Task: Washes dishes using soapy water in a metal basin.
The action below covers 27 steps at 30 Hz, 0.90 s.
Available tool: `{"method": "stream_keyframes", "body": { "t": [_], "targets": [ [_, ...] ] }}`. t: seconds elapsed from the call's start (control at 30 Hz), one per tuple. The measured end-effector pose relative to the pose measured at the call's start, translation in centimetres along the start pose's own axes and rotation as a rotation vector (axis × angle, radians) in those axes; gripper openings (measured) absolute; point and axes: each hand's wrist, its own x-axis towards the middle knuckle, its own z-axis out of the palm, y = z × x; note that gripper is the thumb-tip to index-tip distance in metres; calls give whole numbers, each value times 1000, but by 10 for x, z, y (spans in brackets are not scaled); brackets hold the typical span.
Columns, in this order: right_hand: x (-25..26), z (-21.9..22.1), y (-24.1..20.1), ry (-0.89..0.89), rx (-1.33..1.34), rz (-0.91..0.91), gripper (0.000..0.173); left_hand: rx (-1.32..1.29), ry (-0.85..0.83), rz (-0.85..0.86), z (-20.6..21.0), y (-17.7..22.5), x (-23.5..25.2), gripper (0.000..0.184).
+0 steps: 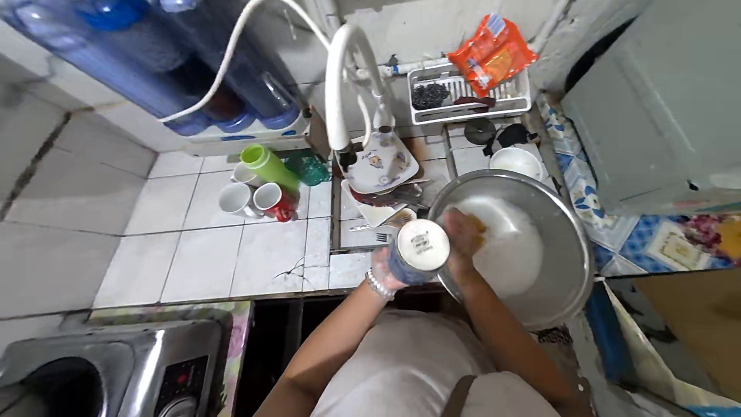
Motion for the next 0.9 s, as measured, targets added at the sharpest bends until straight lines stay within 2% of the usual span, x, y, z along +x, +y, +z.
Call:
{"method": "stream_keyframes", "body": {
  "t": [0.03, 0.1, 0.13, 0.2, 0.27, 0.37, 0.47, 0.57, 0.6, 0.63, 0.73, 0.83, 0.87, 0.9],
  "targets": [
    [3, 9, -3, -90, 8, 217, 26, 39, -42, 43, -10, 13, -3, 47],
    [11, 27, -5, -261, 73, 588, 37, 150, -70, 90, -27, 42, -12, 41],
    [14, 35, -4, -321, 101, 713, 40, 230, -67, 96, -33, 57, -18, 39],
    [19, 52, -10, -436, 16, 820, 42, 437, -69, 79, -38, 87, -30, 35],
    [19, 69, -15, -527, -112, 757, 48, 645, 1, 24, -31, 109, -41, 51],
    [15, 93, -9, -525, -254, 534, 35, 725, 59, -22, -31, 124, -50, 67],
    [5, 120, -15, -589, -576, 241, 29, 640, 208, 35, -35, 127, -48, 60],
    [-24, 145, 13, -478, -718, -279, 23, 461, 259, 179, -59, 132, -45, 51],
    [-31, 150, 24, -469, -718, -379, 23, 401, 280, 231, -66, 137, -43, 43],
    [-35, 153, 33, -489, -698, -414, 24, 359, 305, 282, -70, 144, -41, 38],
    [-42, 160, 53, -510, -724, -363, 25, 312, 381, 341, -60, 172, -37, 24],
    [-33, 173, 69, -496, -888, -203, 28, 321, 417, 280, -42, 197, -30, 28],
    [-28, 179, 69, -549, -960, -107, 35, 367, 458, 295, -39, 199, -25, 26],
    [-24, 187, 70, -609, -1016, -12, 49, 437, 511, 332, -37, 199, -20, 22]
  ]
}}
